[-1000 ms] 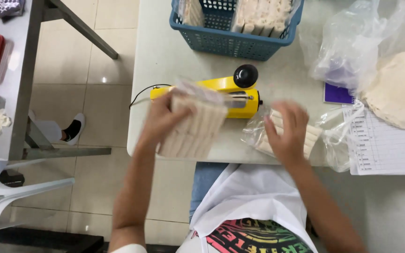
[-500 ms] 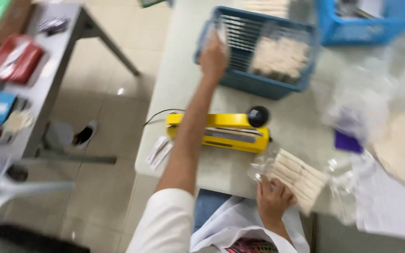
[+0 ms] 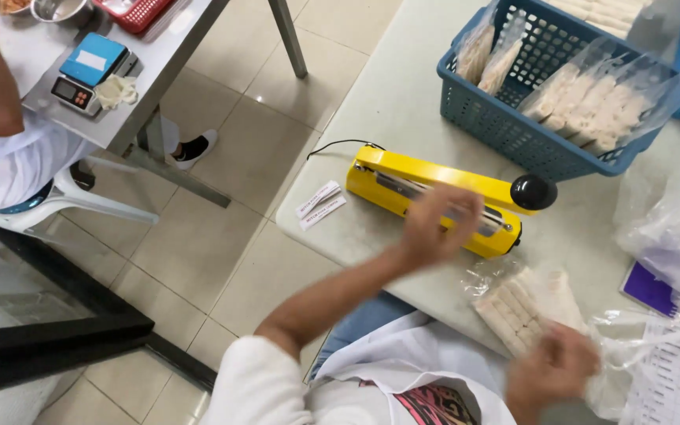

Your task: Packing bundles of food sticks into plastic bags and sealing them using a manual heat sealer.

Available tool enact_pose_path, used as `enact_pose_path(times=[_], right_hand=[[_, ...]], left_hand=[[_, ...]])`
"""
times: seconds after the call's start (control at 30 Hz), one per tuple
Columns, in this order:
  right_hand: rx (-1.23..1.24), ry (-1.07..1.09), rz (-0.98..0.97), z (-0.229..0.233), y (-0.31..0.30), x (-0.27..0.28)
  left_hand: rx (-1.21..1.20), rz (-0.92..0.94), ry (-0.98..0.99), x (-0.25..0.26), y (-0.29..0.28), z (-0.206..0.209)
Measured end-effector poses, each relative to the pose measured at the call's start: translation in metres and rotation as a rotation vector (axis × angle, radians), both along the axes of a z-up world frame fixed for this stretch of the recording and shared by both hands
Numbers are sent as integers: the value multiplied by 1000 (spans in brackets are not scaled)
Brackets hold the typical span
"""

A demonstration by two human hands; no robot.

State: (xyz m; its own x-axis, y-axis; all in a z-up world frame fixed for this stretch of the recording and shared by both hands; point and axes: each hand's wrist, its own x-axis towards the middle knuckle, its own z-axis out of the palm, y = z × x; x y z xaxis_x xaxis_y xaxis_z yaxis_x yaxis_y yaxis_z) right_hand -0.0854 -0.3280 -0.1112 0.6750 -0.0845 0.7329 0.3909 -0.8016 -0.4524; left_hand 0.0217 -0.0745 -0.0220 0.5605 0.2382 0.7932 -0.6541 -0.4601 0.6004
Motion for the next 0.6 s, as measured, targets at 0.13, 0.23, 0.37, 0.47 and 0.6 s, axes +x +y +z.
enact_pose_path(times=[0.13, 0.23, 0.37, 0.47, 0.6], right_hand=[[548, 290, 169, 66, -31, -4], [849, 340, 419, 68, -20, 13], [1108, 300, 776, 16, 18, 46], [1169, 335, 795, 3, 49, 42], [1019, 399, 712, -32, 62, 44]], left_hand=[[-4, -484, 383, -50, -35, -39], [-161, -815, 675, -53, -29, -50], [-319, -829, 651, -60, 12, -33], [-249, -651, 714, -69, 29, -73], [-224, -573, 770, -65, 42, -94]])
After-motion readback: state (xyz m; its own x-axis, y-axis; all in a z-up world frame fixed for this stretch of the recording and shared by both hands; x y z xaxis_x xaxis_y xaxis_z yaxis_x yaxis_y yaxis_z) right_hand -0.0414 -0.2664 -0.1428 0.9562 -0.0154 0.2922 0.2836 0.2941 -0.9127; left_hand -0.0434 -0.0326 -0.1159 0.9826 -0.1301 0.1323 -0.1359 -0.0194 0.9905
